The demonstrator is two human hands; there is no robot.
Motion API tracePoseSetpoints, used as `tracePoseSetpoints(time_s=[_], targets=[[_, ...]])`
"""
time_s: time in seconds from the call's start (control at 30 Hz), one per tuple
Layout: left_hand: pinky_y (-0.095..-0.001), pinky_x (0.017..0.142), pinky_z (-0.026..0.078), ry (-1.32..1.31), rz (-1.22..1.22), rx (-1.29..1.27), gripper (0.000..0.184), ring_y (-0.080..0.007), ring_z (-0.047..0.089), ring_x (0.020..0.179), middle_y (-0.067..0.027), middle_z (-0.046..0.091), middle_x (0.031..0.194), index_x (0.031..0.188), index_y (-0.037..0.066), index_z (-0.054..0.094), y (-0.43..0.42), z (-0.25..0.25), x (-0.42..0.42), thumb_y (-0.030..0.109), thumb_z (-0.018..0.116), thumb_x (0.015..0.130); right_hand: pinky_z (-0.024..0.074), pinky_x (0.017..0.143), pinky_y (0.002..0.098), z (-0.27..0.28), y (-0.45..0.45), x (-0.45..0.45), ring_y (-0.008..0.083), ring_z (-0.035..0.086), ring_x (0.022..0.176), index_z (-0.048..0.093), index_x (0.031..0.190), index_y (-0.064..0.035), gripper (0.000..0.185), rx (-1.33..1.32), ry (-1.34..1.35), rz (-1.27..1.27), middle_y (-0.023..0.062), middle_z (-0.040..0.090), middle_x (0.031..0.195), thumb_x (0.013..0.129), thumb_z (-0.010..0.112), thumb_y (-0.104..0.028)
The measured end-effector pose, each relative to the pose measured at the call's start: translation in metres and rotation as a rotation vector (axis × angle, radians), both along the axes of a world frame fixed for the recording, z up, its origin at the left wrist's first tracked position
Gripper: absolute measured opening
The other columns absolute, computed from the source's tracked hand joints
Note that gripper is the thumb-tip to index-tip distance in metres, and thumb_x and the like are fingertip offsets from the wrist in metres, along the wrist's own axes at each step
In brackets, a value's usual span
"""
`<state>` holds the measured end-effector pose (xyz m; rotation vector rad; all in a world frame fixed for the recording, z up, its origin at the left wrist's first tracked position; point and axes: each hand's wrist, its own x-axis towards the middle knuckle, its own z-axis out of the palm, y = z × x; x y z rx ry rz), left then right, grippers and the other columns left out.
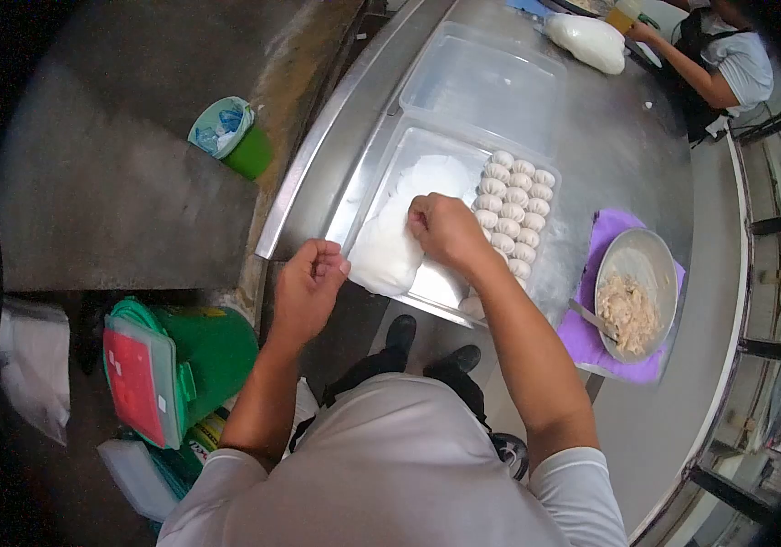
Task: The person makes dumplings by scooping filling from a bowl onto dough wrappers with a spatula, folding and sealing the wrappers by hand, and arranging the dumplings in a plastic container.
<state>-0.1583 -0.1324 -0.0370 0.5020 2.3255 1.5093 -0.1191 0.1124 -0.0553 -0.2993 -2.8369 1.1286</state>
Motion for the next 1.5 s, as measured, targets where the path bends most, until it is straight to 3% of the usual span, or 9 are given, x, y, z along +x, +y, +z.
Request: tracePoseSetpoints(time_s=[0.1, 0.17, 0.83, 0.93, 1.0, 1.03, 1.37, 1.43, 1.5], targets=[[-0.0250, 0.073, 0.053, 0.004, -0.035, -0.031, 0.022, -0.0079, 0.060, 0.081, -0.0042, 0.067, 0.090, 0.109, -0.002, 0.064, -0.006, -0.004, 0.004, 0.009, 0.072, 0.092, 0.0526, 0.077, 0.0458, -0.004, -0.017, -0.007, 0.0388, 0.067, 0.085, 0.067, 0.086, -0.0014, 0.017, -0.066, -0.065, 0.066, 0.0201, 0.067, 0.087, 0.081, 0.074, -0.016], [-0.0250, 0.073, 0.053, -0.007, -0.032, -0.025, 0.022, -0.0081, 0.061, 0.080, -0.0048, 0.067, 0.091, 0.109, -0.002, 0.064, -0.004, -0.007, 0.004, 0.009, 0.072, 0.092, 0.0531, 0.077, 0.0461, -0.005, -0.029, -0.014, 0.0386, 0.067, 0.085, 0.066, 0.088, -0.0017, 0.021, 0.101, -0.112, 0.047, 0.0192, 0.067, 0.089, 0.080, 0.077, -0.019], [-0.0256, 0.069, 0.053, 0.010, -0.096, 0.022, 0.026, -0.0103, 0.060, 0.079, -0.0082, 0.065, 0.098, 0.110, -0.002, 0.062, -0.003, -0.026, 0.002, 0.007, 0.074, 0.089, 0.0534, 0.080, 0.0486, -0.021, -0.040, -0.020, 0.0435, 0.066, 0.087, 0.066, 0.094, -0.0016, 0.015, 0.161, -0.031, 0.003, 0.0243, 0.062, 0.096, 0.081, 0.065, -0.007], [-0.0258, 0.069, 0.052, 0.019, -0.101, 0.033, 0.026, -0.0106, 0.060, 0.078, -0.0083, 0.064, 0.097, 0.110, -0.002, 0.062, -0.003, -0.023, 0.003, 0.007, 0.074, 0.089, 0.0529, 0.081, 0.0493, -0.013, -0.039, -0.016, 0.0434, 0.065, 0.089, 0.064, 0.099, -0.0010, 0.018, -0.004, 0.009, 0.042, 0.0238, 0.062, 0.097, 0.081, 0.065, -0.006], [-0.0333, 0.070, 0.056, 0.042, -0.121, 0.016, 0.027, -0.0229, 0.066, 0.077, -0.0175, 0.065, 0.099, 0.110, -0.004, 0.062, -0.003, -0.019, 0.002, 0.009, 0.073, 0.089, 0.0521, 0.083, 0.0495, -0.008, -0.039, -0.018, 0.0432, 0.064, 0.092, 0.063, 0.100, -0.0013, 0.018, 0.067, -0.143, 0.074, 0.0236, 0.061, 0.097, 0.082, 0.064, -0.005], [-0.0333, 0.070, 0.056, 0.042, -0.122, 0.016, 0.027, -0.0229, 0.066, 0.077, -0.0175, 0.065, 0.099, 0.110, -0.004, 0.062, -0.003, -0.019, 0.002, 0.009, 0.073, 0.089, 0.0521, 0.083, 0.0495, -0.010, -0.039, -0.019, 0.0432, 0.064, 0.092, 0.063, 0.100, -0.0013, 0.018, 0.067, -0.143, 0.072, 0.0236, 0.061, 0.097, 0.082, 0.064, -0.005], [-0.0344, 0.069, 0.056, 0.057, -0.152, 0.000, 0.027, -0.0237, 0.067, 0.075, -0.0176, 0.065, 0.099, 0.111, -0.003, 0.062, -0.006, -0.016, 0.002, 0.008, 0.073, 0.088, 0.0468, 0.070, 0.0392, -0.015, -0.017, -0.013, 0.0294, 0.061, 0.079, 0.059, 0.089, 0.0014, 0.008, -0.048, 0.062, 0.028, 0.0193, 0.060, 0.085, 0.082, 0.058, 0.005], [-0.0346, 0.069, 0.056, 0.068, -0.155, 0.011, 0.028, -0.0239, 0.067, 0.075, -0.0176, 0.065, 0.099, 0.111, -0.003, 0.062, -0.005, -0.019, 0.002, 0.008, 0.073, 0.088, 0.0500, 0.078, 0.0459, -0.010, -0.014, -0.014, 0.0414, 0.064, 0.086, 0.059, 0.094, 0.0019, 0.009, -0.085, -0.038, -0.027, 0.0264, 0.063, 0.091, 0.085, 0.061, -0.002], [-0.0352, 0.069, 0.056, 0.079, -0.163, -0.002, 0.028, -0.0242, 0.067, 0.074, -0.0177, 0.065, 0.100, 0.111, -0.003, 0.062, -0.005, -0.019, 0.001, 0.009, 0.073, 0.088, 0.0506, 0.078, 0.0458, -0.004, -0.017, -0.014, 0.0422, 0.065, 0.085, 0.058, 0.097, 0.0026, 0.014, -0.044, -0.070, -0.046, 0.0268, 0.064, 0.090, 0.086, 0.063, -0.005]])
